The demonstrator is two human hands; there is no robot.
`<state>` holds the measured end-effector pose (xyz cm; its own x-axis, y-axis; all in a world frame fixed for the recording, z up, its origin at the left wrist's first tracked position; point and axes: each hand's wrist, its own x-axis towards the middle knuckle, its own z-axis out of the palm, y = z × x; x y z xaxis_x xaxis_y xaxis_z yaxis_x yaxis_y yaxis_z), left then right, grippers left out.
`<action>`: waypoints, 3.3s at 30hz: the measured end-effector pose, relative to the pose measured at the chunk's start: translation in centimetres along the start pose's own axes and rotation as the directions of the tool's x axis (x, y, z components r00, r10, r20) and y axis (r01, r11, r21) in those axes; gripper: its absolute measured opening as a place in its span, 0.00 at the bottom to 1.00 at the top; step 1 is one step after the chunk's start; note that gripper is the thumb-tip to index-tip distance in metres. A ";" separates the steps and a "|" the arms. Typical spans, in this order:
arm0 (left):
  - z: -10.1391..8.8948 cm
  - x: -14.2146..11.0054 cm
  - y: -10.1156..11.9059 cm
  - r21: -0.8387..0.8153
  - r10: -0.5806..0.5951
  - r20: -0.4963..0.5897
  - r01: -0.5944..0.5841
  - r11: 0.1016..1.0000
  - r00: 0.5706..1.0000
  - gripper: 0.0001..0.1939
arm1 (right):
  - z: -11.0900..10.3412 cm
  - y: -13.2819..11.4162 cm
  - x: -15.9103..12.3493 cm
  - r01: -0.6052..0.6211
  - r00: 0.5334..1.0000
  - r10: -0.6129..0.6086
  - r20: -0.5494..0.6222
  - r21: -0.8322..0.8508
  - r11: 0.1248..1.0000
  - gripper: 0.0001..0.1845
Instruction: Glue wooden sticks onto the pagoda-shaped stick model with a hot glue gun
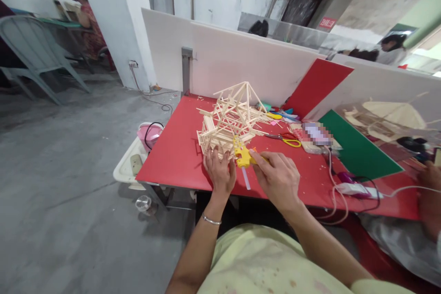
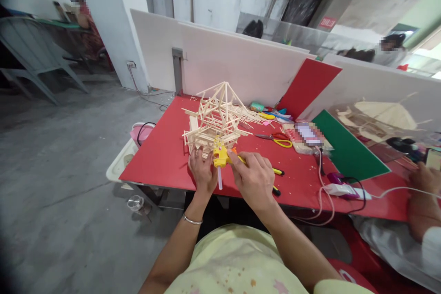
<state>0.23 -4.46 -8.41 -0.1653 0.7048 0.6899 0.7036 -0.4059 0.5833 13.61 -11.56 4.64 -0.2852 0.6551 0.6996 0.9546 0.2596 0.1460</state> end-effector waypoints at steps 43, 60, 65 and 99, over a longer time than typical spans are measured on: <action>0.0 -0.2 -0.6 -0.041 -0.024 -0.047 0.022 0.999 0.999 0.14 | 0.0 0.3 2.2 0.050 0.991 -0.074 0.111 0.211 0.976 0.19; 0.0 -0.2 -0.6 -0.077 -0.053 -0.045 0.050 0.996 0.998 0.12 | 2.2 -0.5 3.9 -0.060 0.998 0.056 0.023 0.264 0.963 0.22; -0.1 -0.2 -0.8 -0.091 -0.049 -0.041 0.045 0.995 0.998 0.12 | 2.4 -1.0 4.0 0.001 1.000 -0.009 0.025 0.292 0.956 0.21; 0.1 -0.4 -0.9 -0.136 -0.014 -0.123 -0.003 0.991 0.992 0.12 | 1.8 -0.6 2.1 0.096 0.993 -0.069 -0.096 0.304 0.948 0.26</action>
<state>-0.30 -4.34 -9.20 -0.2590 0.6335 0.7291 0.6033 -0.4833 0.6343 12.26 -9.07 4.79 -0.3410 0.5641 0.7520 0.8513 0.5246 -0.0074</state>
